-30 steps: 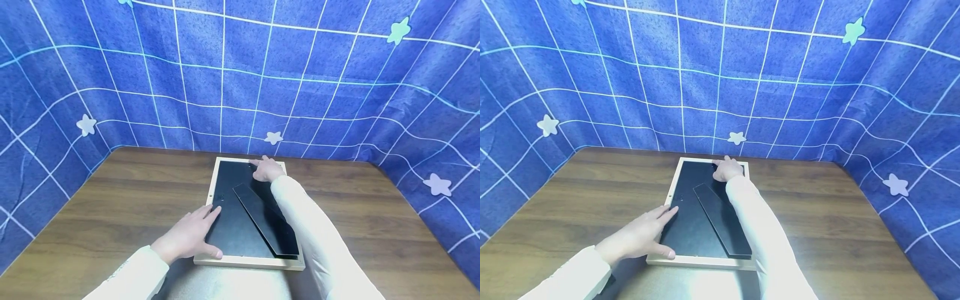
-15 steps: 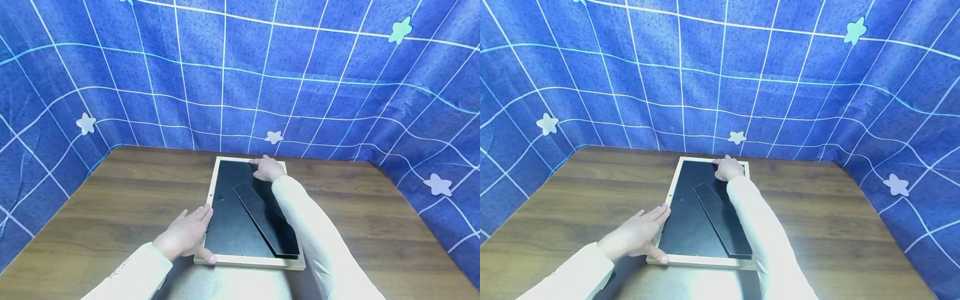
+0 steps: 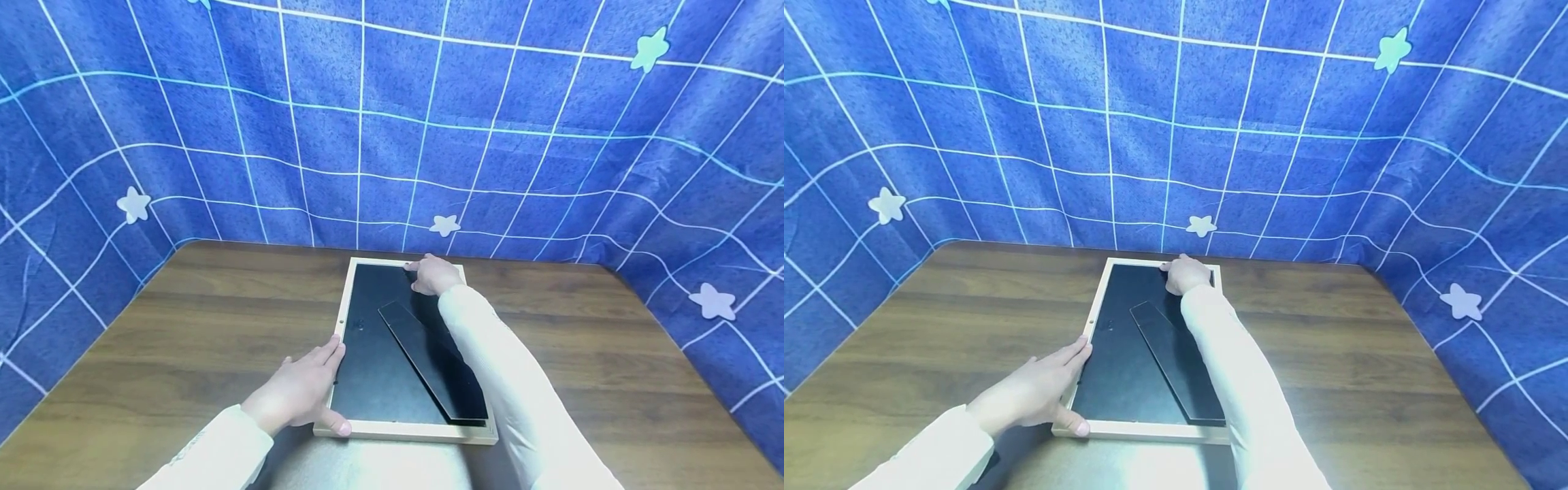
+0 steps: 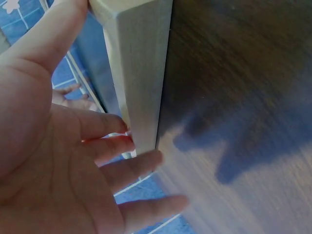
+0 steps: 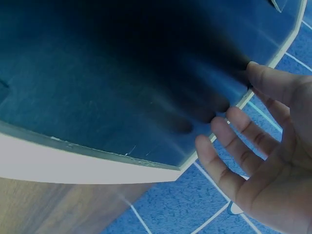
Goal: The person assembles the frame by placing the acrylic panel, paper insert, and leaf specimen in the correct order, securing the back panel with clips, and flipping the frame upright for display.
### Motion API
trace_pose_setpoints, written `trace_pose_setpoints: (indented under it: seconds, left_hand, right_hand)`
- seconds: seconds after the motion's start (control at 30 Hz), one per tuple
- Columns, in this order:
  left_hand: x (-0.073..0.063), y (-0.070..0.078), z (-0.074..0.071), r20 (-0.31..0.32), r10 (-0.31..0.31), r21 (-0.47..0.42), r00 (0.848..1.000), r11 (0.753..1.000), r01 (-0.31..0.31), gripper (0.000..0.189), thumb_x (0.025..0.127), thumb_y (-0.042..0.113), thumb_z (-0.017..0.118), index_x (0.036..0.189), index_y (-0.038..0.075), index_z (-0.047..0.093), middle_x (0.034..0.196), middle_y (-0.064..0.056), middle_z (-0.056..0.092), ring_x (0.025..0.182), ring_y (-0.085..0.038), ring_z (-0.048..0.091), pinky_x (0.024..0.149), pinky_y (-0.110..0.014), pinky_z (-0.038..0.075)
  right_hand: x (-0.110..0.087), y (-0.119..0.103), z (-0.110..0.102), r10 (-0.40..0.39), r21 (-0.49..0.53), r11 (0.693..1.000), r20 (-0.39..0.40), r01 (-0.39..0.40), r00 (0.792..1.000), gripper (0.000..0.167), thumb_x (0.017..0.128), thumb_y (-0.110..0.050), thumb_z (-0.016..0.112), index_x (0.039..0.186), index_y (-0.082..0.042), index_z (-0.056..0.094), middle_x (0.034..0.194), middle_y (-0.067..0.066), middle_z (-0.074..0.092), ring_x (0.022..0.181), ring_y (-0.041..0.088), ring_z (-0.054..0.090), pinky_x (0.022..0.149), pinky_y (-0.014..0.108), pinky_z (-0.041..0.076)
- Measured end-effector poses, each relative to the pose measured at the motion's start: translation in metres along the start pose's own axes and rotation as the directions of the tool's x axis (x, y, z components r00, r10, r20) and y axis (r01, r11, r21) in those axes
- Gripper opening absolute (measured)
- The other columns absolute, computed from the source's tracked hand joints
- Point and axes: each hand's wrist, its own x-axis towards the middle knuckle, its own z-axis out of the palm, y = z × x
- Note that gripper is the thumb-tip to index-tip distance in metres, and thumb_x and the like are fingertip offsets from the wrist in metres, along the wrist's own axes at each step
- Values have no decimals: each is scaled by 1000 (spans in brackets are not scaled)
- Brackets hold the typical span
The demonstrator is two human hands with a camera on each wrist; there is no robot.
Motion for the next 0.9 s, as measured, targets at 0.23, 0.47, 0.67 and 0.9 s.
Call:
trace_pose_setpoints:
  seconds: [0.23, 0.47, 0.67, 0.9]
  left_hand:
    - [1, 1, 1, 21, 13, -97, 1000, 995, -11, 124, 64, 48, 93, 154, -11, 30, 164, -27, 20, 126, -61, 48, 104, -64, 42]
    - [0, -1, 1, 28, 17, -98, 999, 995, -14, 125, 65, 49, 92, 154, -10, 28, 164, -27, 19, 125, -62, 48, 106, -65, 39]
    - [2, -1, 1, 31, 17, -80, 999, 997, -14, 125, 65, 51, 91, 155, -10, 28, 165, -27, 19, 124, -61, 50, 103, -63, 43]
    - [1, -3, 2, 18, 30, -73, 999, 997, -29, 124, 65, 51, 91, 154, -10, 29, 164, -28, 20, 121, -65, 49, 104, -65, 41]
  right_hand:
    - [0, 2, -3, -1, 20, 1000, 5, 1, 1000, 55, 100, -26, 66, 152, -27, 49, 163, 14, 32, 150, 29, 30, 119, 43, 31]
    - [-1, 0, -6, -15, -12, 1000, -1, 15, 1000, 55, 99, -28, 68, 152, -27, 51, 162, 13, 35, 151, 27, 30, 120, 41, 31]
    - [0, 0, -8, -13, -1, 1000, 15, 13, 1000, 56, 99, -29, 68, 152, -27, 50, 163, 14, 34, 152, 27, 28, 120, 42, 30]
    - [-1, -2, -6, -4, 11, 1000, 19, 3, 1000, 56, 100, -29, 66, 153, -27, 48, 164, 14, 32, 152, 29, 28, 120, 43, 30]
